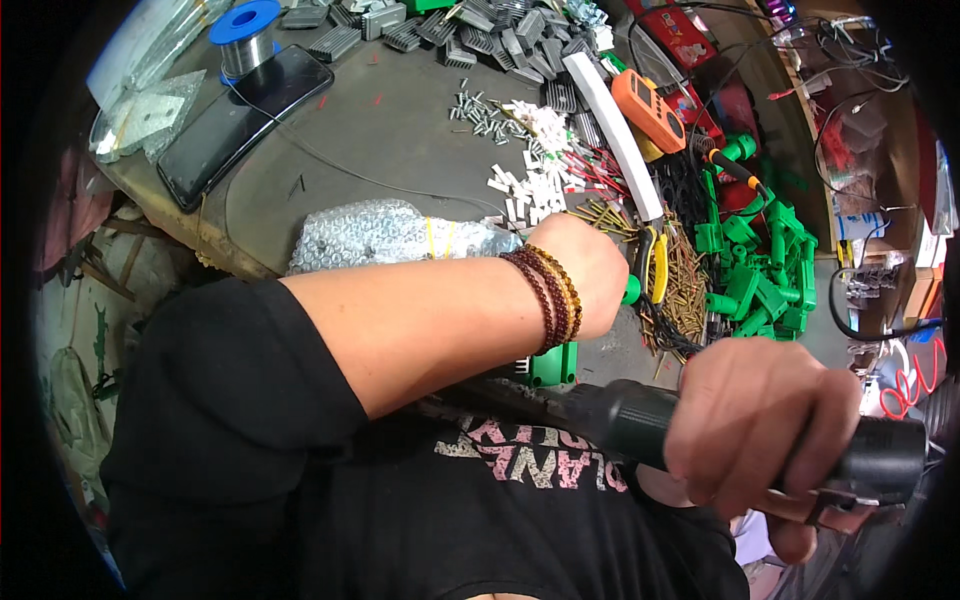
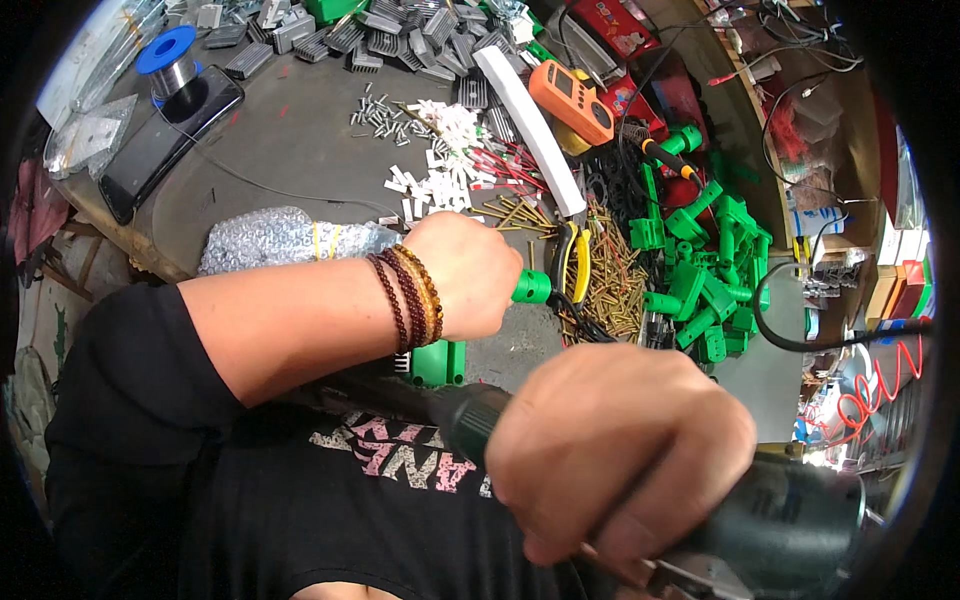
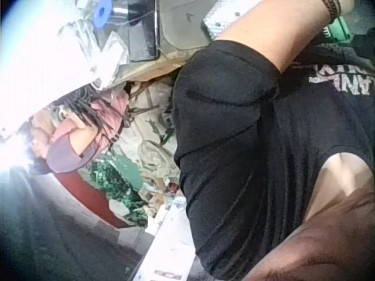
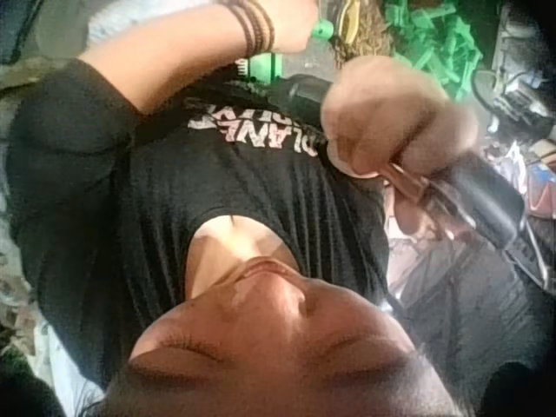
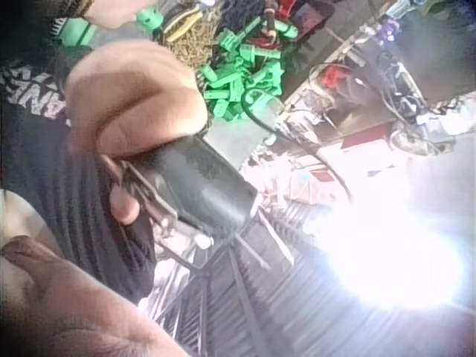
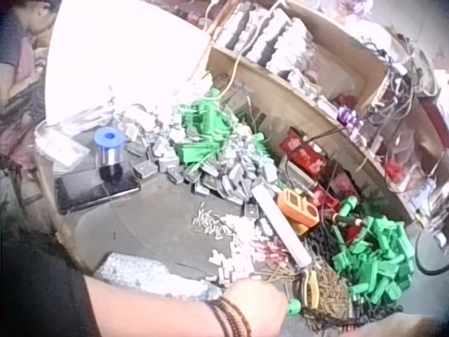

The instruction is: Assembling the internal wiring and components of a green plastic housing using a soldering iron and screwdriver.

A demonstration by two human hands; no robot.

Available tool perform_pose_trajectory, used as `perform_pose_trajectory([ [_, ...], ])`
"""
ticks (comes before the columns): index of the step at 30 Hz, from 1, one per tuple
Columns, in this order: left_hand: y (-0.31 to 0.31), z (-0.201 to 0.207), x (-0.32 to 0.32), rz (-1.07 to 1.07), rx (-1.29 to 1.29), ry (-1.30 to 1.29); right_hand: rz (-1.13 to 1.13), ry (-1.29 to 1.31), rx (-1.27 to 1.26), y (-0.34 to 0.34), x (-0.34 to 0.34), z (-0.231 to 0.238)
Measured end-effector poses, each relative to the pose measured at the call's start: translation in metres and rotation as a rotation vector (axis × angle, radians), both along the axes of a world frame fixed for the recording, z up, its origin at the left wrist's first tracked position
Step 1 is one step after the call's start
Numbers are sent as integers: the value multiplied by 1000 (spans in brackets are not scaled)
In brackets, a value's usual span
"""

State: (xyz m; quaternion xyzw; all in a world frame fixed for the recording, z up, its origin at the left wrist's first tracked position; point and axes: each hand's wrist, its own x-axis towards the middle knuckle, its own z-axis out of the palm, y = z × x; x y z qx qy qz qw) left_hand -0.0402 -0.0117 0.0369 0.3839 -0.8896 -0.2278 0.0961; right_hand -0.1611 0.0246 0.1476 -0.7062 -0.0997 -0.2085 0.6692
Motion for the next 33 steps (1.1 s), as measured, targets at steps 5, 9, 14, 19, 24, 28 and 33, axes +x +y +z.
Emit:
perform_pose_trajectory([
  [5, 3, 0, 4, -12, -8, 14, -220, 48, -48, 10, 9, -23],
  [9, 0, -3, 1, -12, -47, 43, -257, -169, 43, 14, 2, -2],
  [14, 1, -3, -2, -8, -40, 23, -358, -8, 50, 19, 21, -20],
  [19, 0, -4, 2, 16, -41, 13, -368, -62, 79, 14, 30, -28],
  [24, 11, -2, 0, 8, -57, 73, -255, -33, 52, 6, 37, -18],
  [28, 34, -25, 3, 188, -357, 309, -87, -77, 24, 3, -8, 42],
  [33, 28, -13, 89, 102, 33, 216, -583, -119, -313, -26, -1, 10],
])
